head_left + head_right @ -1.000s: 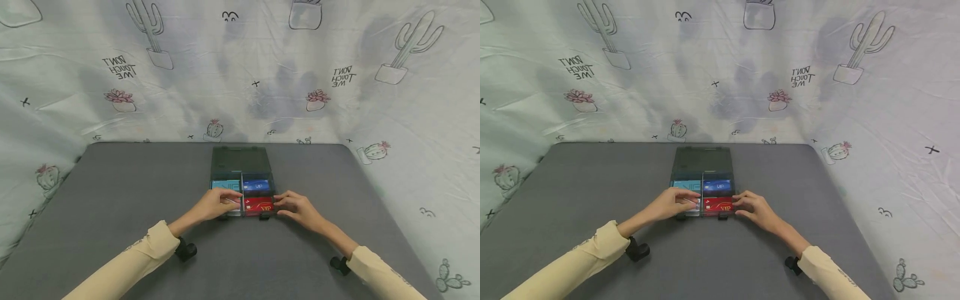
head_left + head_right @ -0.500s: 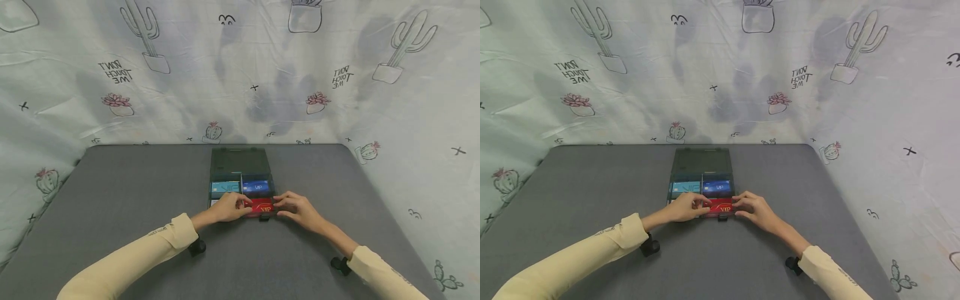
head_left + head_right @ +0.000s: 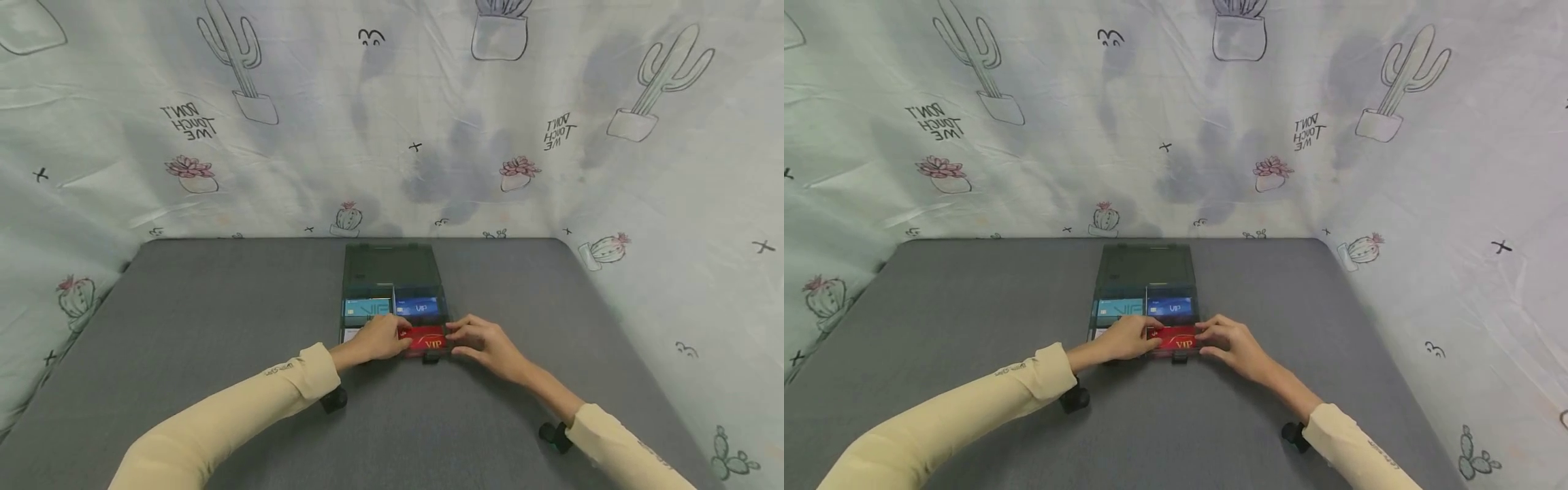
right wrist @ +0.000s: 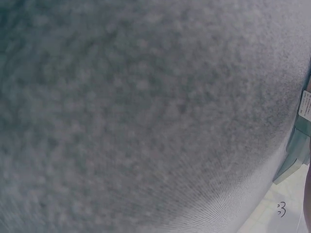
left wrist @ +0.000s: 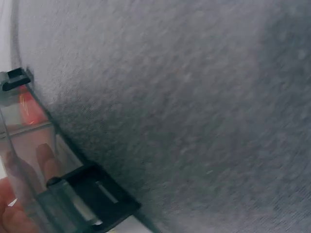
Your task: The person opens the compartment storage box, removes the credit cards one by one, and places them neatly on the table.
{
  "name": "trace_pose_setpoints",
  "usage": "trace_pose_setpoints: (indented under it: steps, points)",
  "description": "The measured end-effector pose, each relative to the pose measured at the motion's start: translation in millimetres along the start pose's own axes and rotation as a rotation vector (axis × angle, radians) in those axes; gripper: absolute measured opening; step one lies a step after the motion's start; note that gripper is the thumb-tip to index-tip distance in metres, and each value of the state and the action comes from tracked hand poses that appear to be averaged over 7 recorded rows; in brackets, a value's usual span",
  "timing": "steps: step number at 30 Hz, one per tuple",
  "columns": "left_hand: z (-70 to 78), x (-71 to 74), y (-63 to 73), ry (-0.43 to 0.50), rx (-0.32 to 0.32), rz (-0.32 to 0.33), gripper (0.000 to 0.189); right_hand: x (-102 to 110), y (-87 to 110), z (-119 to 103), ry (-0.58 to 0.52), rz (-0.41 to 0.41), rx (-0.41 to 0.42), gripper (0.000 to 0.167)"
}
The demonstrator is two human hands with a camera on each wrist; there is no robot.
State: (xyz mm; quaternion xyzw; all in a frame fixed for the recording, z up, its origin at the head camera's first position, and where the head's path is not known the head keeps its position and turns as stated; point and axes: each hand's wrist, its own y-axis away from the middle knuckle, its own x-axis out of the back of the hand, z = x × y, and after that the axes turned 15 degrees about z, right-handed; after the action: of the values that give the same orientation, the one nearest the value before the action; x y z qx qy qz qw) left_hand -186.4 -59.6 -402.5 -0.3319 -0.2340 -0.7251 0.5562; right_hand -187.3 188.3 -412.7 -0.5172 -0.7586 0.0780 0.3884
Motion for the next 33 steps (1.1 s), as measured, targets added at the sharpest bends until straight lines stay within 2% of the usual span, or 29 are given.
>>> trace_pose_setpoints:
  steps: [3,6,12,15,18,24,29,33]
  points:
    - [3.0,1.3,-3.0,-0.033,0.004,-0.035,0.033,-1.5,4.9,14.9,0.013,0.004,0.001,0.025]
    - [5.9,2.3,-2.8,-0.098,-0.003,-0.042,0.033,-1.2,6.4,19.6,0.061,0.005,0.012,0.024]
    - [14.6,3.3,2.8,-0.377,-0.082,0.026,0.032,-1.1,8.2,18.9,0.110,0.009,0.041,0.024]
    - [17.1,3.8,4.8,-0.467,-0.096,0.048,0.035,-1.8,8.9,16.4,0.117,0.009,0.040,0.023]
    - [18.1,3.6,5.5,-0.489,-0.090,0.049,0.037,-2.8,9.8,14.7,0.120,0.004,0.039,0.023]
    - [19.2,3.7,5.3,-0.422,-0.058,0.021,0.041,-4.9,11.4,11.8,0.120,0.002,0.025,0.023]
    - [19.1,4.8,5.9,-0.407,-0.026,-0.007,0.041,-6.1,14.1,10.1,0.124,0.004,0.025,0.024]
    - [16.8,4.2,8.4,-0.366,-0.026,0.018,0.040,-6.4,17.2,9.0,0.129,0.004,0.020,0.025]
